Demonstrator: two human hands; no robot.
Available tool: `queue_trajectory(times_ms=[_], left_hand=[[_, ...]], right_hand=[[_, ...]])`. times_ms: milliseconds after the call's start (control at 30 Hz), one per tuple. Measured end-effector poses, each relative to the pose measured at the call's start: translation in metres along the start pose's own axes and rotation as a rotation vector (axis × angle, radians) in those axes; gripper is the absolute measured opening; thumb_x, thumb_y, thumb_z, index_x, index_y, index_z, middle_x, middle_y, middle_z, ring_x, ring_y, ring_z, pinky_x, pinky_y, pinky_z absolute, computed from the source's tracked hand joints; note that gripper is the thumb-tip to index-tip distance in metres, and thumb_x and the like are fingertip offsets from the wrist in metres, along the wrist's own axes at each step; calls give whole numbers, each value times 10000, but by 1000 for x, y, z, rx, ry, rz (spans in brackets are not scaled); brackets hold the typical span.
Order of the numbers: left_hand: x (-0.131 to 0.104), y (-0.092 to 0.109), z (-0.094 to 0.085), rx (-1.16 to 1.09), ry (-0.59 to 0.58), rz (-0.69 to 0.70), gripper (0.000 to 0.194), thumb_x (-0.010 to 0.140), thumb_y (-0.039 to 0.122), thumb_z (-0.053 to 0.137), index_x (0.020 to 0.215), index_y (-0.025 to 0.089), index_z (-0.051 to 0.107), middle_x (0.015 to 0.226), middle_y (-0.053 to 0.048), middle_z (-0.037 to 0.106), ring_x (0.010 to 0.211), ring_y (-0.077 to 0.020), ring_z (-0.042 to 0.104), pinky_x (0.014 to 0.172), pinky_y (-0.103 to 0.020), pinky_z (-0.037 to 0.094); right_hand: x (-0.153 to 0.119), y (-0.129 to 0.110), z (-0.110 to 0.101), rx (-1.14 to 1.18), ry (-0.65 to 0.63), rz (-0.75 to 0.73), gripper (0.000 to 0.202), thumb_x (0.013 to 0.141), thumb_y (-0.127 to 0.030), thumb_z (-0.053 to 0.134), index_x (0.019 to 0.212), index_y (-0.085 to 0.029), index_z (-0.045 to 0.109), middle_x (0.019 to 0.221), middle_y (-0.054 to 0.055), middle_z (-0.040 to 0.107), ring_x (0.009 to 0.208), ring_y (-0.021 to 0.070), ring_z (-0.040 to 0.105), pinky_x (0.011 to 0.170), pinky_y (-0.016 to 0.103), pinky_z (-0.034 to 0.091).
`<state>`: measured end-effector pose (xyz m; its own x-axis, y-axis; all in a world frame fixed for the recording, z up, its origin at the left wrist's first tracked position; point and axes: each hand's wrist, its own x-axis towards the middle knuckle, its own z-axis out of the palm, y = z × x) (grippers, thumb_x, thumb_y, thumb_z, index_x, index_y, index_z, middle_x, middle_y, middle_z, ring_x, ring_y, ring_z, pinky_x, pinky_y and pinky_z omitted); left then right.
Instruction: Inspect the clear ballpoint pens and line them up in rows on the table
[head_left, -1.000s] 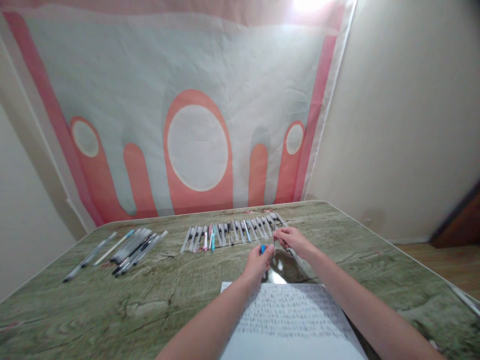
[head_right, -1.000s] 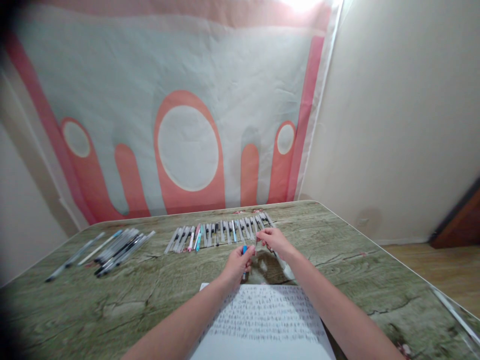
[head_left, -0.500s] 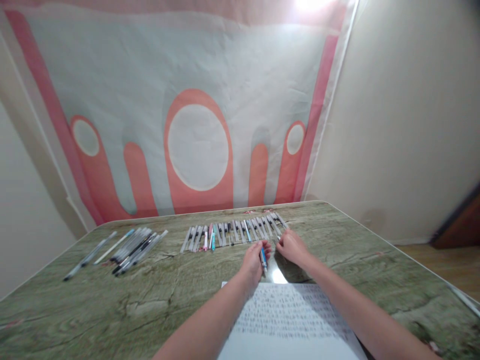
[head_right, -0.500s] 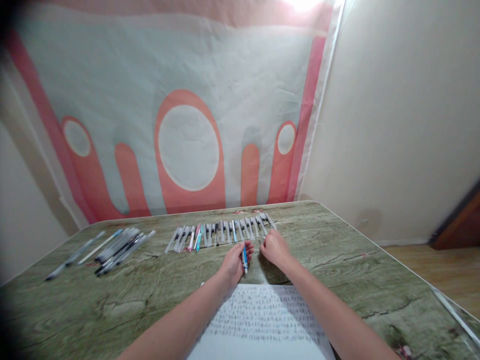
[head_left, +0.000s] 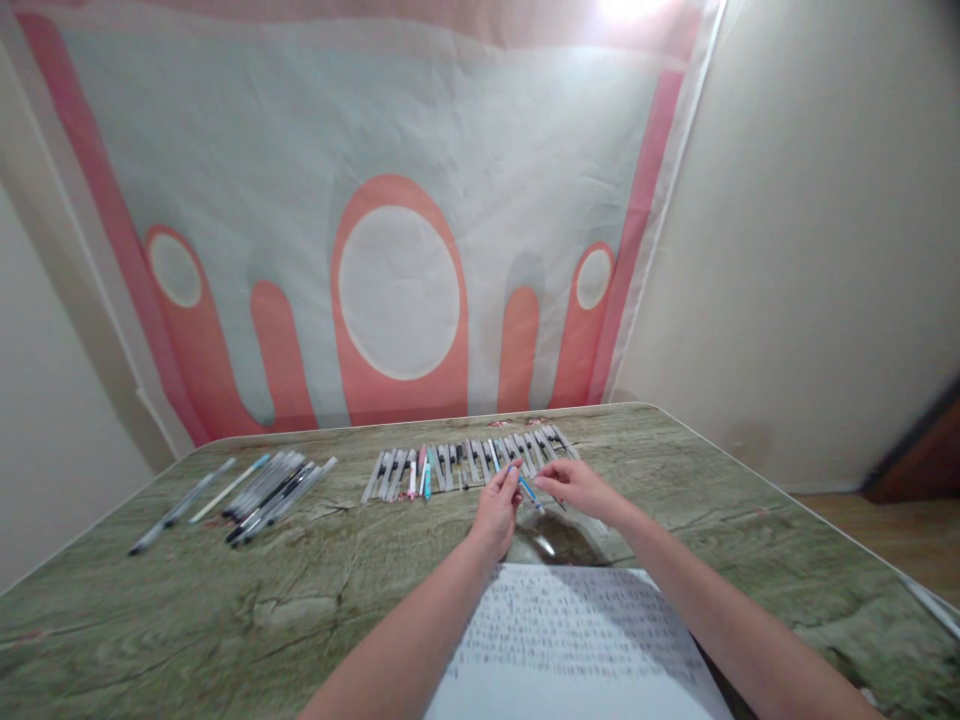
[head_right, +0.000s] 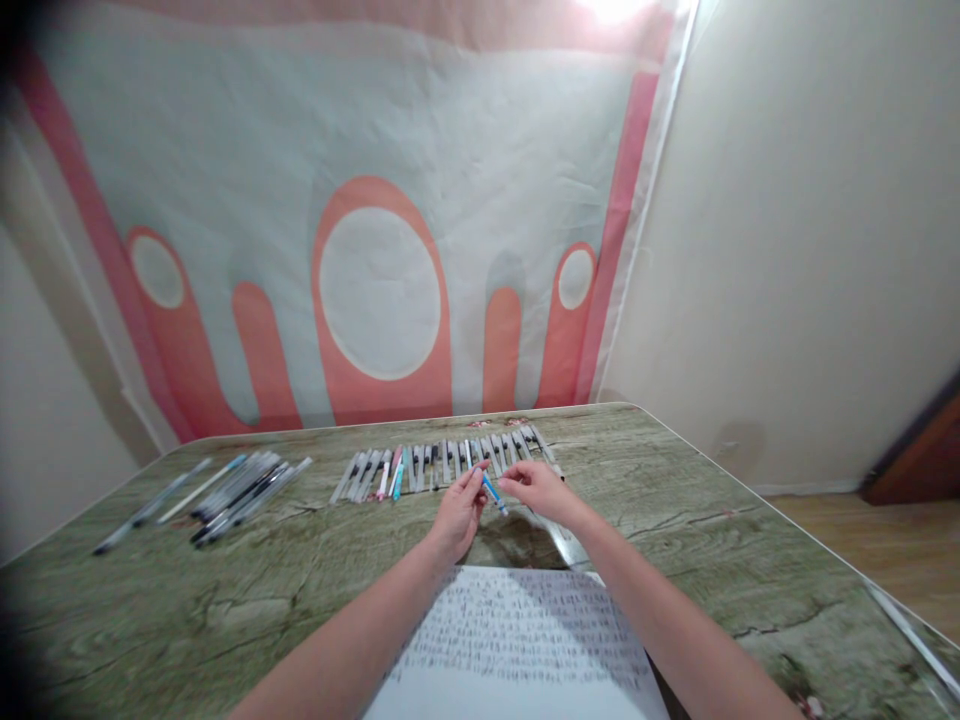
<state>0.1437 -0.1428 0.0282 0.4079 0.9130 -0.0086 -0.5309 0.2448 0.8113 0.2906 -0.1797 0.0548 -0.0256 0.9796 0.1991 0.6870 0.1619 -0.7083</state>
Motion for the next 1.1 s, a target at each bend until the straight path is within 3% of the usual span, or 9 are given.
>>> queue_trajectory(times_ms=[167, 267, 367, 467, 533, 700, 867, 967, 1100], left_hand=[[2, -7, -4, 126, -44, 22, 421, 681, 354, 591, 1032, 123, 568, 824, -58, 578, 657, -72, 495, 664, -210, 395], [-1, -10, -6, 474, -96, 158, 411, 726, 338, 533, 1088, 143, 530, 961, -89, 567, 804, -132, 518, 759, -277, 402], [-11, -11, -5, 948, -251, 357, 350, 763, 316, 471, 1075, 172, 540, 1056, -87, 541, 966, -173, 475, 872, -318, 349], [-23, -10, -1, 1287, -407, 456, 349, 794, 314, 408, 1101, 193, 519, 1126, -77, 516, 1055, -187, 429, 935, -338, 288], [-28, -9, 2, 1389, -466, 489, 362, 801, 314, 389, 1124, 194, 500, 1154, -78, 504, 1098, -196, 399, 950, -348, 264], [-32, -8, 3, 1353, -491, 517, 347, 805, 310, 373, 1100, 199, 518, 1147, -86, 517, 1126, -219, 380, 949, -367, 242], [-31, -12, 0, 1308, -482, 530, 328, 800, 292, 387, 1081, 190, 522, 1126, -101, 520, 1103, -223, 391, 938, -371, 238], [-29, -13, 0, 1318, -445, 539, 276, 800, 277, 386, 1001, 176, 546, 1031, -107, 545, 1002, -210, 444, 895, -355, 280], [-25, -14, -1, 1293, -293, 469, 208, 805, 267, 368, 868, 169, 541, 879, -79, 530, 859, -183, 461, 810, -334, 330]], right_hand=[[-2, -2, 5, 17, -20, -11, 260, 694, -366, 524, 774, -129, 595, 665, 12, 601, 537, 87, 487, 493, 188, 352], [-1, 7, -5, -116, 77, 48, 229, 685, -334, 528, 782, -134, 581, 685, 23, 608, 580, 103, 514, 519, 191, 351], [-2, 16, -17, -367, 148, 145, 195, 674, -299, 537, 795, -152, 579, 684, 31, 611, 618, 123, 531, 547, 203, 332], [-4, 20, -20, -535, 95, 243, 182, 672, -284, 538, 807, -167, 576, 687, 39, 616, 643, 139, 548, 547, 210, 312], [-5, 21, -16, -590, 50, 265, 172, 678, -276, 529, 810, -173, 568, 704, 46, 621, 667, 150, 559, 551, 216, 311], [-7, 19, -6, -687, 15, 271, 148, 701, -240, 490, 819, -170, 544, 759, 73, 626, 718, 181, 577, 573, 237, 328], [-7, 14, -7, -694, -5, 295, 200, 725, -323, 505, 844, -167, 546, 819, 91, 615, 768, 196, 572, 612, 249, 346], [-7, 8, -6, -677, 1, 199, 159, 754, -280, 478, 818, -172, 577, 853, 76, 603, 810, 175, 554, 663, 237, 345], [-8, 2, 0, -655, -47, 18, 213, 796, -232, 414, 812, -198, 624, 869, 48, 587, 813, 145, 538, 687, 217, 340]])
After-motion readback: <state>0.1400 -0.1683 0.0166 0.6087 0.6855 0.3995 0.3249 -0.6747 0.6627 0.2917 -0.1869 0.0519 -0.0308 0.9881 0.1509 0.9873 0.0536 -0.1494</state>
